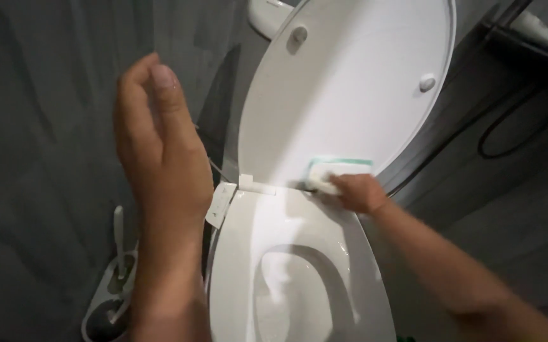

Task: Scrubbing and wiping the inside and outside surfaces of a toilet bowl using a brush, sponge, and detergent.

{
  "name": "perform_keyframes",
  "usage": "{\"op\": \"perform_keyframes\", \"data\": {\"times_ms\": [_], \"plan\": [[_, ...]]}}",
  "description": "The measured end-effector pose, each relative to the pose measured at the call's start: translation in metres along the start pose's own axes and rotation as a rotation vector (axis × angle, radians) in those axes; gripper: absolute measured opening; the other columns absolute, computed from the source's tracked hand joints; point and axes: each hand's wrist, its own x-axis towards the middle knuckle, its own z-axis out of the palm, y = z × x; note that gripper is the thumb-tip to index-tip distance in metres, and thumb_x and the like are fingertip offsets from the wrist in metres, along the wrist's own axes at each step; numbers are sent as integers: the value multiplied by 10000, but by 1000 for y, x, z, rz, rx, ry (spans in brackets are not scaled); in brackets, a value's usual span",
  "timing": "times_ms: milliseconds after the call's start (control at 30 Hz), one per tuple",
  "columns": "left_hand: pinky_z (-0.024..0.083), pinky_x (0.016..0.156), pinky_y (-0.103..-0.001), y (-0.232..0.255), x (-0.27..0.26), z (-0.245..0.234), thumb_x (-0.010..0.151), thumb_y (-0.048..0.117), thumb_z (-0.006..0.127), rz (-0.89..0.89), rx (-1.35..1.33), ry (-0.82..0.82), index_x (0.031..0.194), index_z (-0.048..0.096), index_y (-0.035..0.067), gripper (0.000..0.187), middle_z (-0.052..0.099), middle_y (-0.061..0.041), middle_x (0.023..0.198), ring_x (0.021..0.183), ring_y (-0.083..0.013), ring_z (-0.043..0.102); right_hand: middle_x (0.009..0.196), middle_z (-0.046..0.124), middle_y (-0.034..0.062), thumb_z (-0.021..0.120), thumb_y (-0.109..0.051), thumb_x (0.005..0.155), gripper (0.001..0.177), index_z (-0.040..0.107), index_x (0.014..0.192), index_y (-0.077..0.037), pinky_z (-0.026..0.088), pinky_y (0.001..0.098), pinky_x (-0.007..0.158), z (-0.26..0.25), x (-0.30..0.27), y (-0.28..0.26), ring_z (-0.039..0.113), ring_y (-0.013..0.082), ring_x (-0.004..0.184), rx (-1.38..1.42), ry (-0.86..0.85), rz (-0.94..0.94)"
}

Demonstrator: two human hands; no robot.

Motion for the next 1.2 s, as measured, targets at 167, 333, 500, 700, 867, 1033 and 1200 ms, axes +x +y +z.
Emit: {"op": "perform_keyframes", "data": {"times_ms": [167,333,500,700,867,1033,1200], "plan": [[511,1003,-396,-4,-6,7,1127,548,340,33,74,-16,1415,538,22,632,607,-175,1332,1197,-277,638,1005,744,193,692,-548,975,578,630,1305,-77,596,429,786,-128,34,28,746,353,936,344,719,343],[477,1100,-437,-10,-12,22,1174,516,351,70,137,-37,1459,553,23,604,607,-189,1398,1314,-307,612,827,761,142,781,-396,1041,366,727,1153,-52,579,443,754,-127,82,22,749,307,747,286,1108,38],[493,1041,-447,1,-12,23,1134,496,373,16,132,-52,1430,550,16,591,588,-206,1409,1307,-351,583,1011,736,142,678,-391,976,346,690,1193,-122,607,419,776,-64,26,-19,709,291,835,32,49,-115],[484,1038,-449,4,-10,15,1118,526,358,-35,194,-96,1465,528,50,613,591,-198,1413,1291,-331,607,982,712,208,690,-346,1098,326,664,1095,-21,561,435,770,-84,6,82,726,391,889,419,1132,287],[463,1035,-464,6,-13,12,1123,528,336,7,188,-86,1465,510,43,619,548,-211,1453,1287,-353,586,899,706,115,634,-326,1103,297,646,1133,-31,556,378,682,-50,12,60,694,251,788,638,1209,328],[479,1100,-462,0,-13,11,1138,546,341,-1,203,-105,1492,528,63,627,613,-175,1439,1306,-325,630,782,580,8,509,-382,1127,336,594,1150,-57,490,295,564,32,-6,5,560,101,648,1188,1034,623],[494,1050,-464,-12,-13,19,1156,534,355,32,179,-76,1492,528,39,623,575,-218,1464,1333,-353,589,961,663,71,628,-295,1071,357,592,1258,7,526,328,693,43,-17,19,636,161,837,737,996,497]]}}
